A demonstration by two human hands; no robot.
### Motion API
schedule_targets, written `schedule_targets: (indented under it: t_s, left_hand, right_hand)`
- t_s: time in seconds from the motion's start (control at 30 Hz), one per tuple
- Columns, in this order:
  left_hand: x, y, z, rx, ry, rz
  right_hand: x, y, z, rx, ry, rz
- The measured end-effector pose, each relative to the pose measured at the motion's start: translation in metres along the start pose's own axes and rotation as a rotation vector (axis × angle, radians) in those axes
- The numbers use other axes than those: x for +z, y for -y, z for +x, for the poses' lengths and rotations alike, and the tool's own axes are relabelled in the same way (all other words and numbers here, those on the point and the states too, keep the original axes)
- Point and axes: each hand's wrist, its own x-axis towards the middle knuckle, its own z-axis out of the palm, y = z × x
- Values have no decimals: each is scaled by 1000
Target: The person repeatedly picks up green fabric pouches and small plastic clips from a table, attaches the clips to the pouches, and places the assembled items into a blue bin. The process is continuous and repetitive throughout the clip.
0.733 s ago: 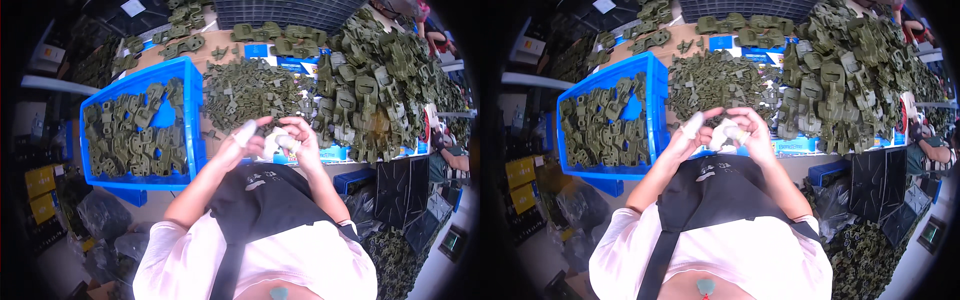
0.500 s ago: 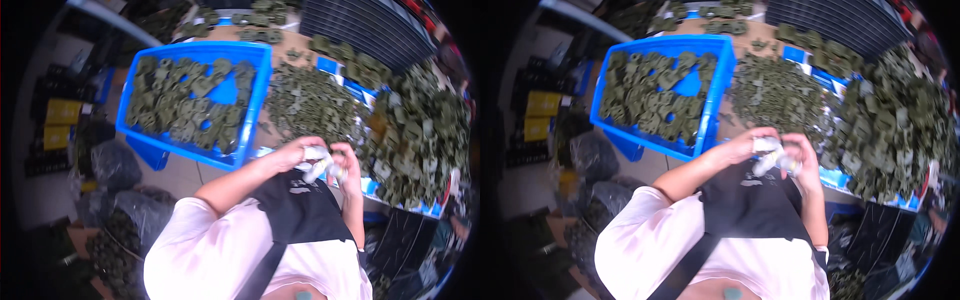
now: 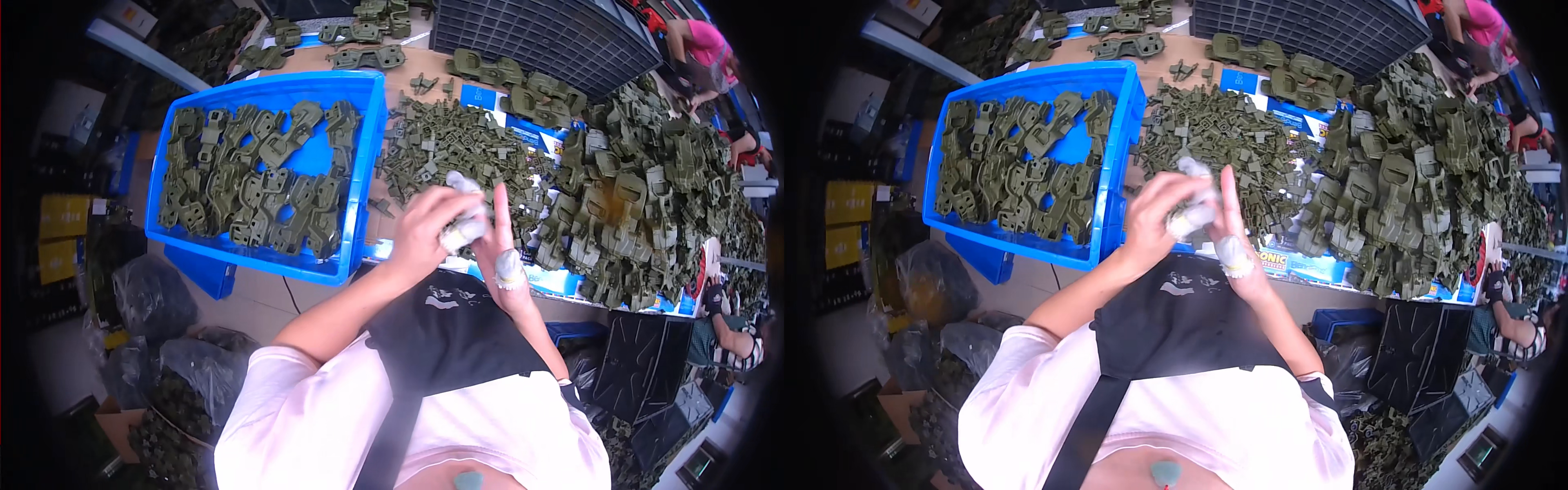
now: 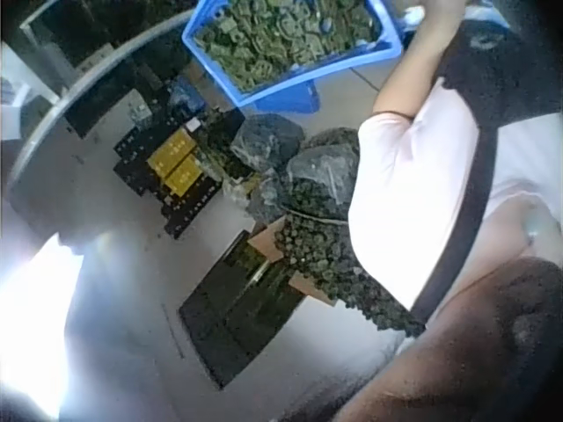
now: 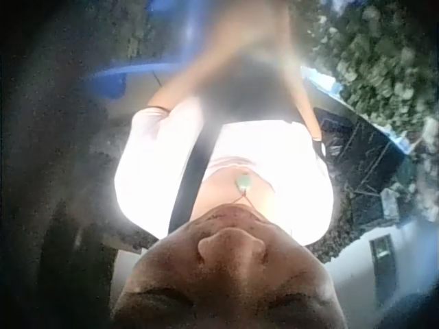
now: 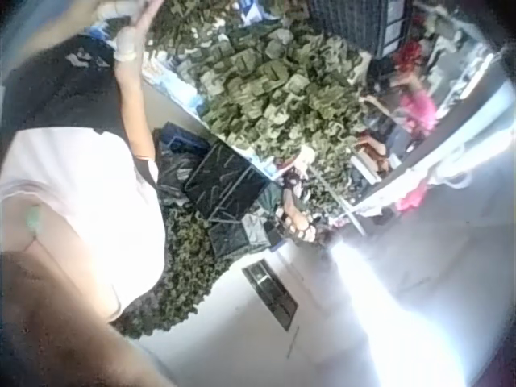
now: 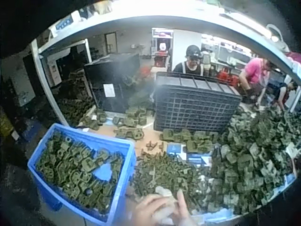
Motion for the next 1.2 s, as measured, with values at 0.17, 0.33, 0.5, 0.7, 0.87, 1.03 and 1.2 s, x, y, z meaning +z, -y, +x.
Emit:
schedule_targets:
  t_s: [0.17,0.33,0.5,0.7,0.87,1.03,1.2]
  left_hand:
    - [12,3,-4,181,5,-49]
    - [-5,-5,-11,159,187,-201]
    - [-10,5,-34,57,203,-230]
    - [-15,4,-20,42,175,-264]
    - [-37,48,10,174,173,-97]
    - [-101,205,15,-743,36,312]
    - [-97,274,-7,-871,180,14]
  right_hand:
    - [11,-5,5,-27,-128,337]
    - [8,-13,5,-148,-115,-346]
    - [13,-5,-6,148,20,-930]
    - [30,-18,18,-204,-200,-25]
    - [5,-13,44,-333,-210,-1331]
    - [-34,-15,26,-237,-536,-960]
    - [-41,-17,28,-23,-337,-782]
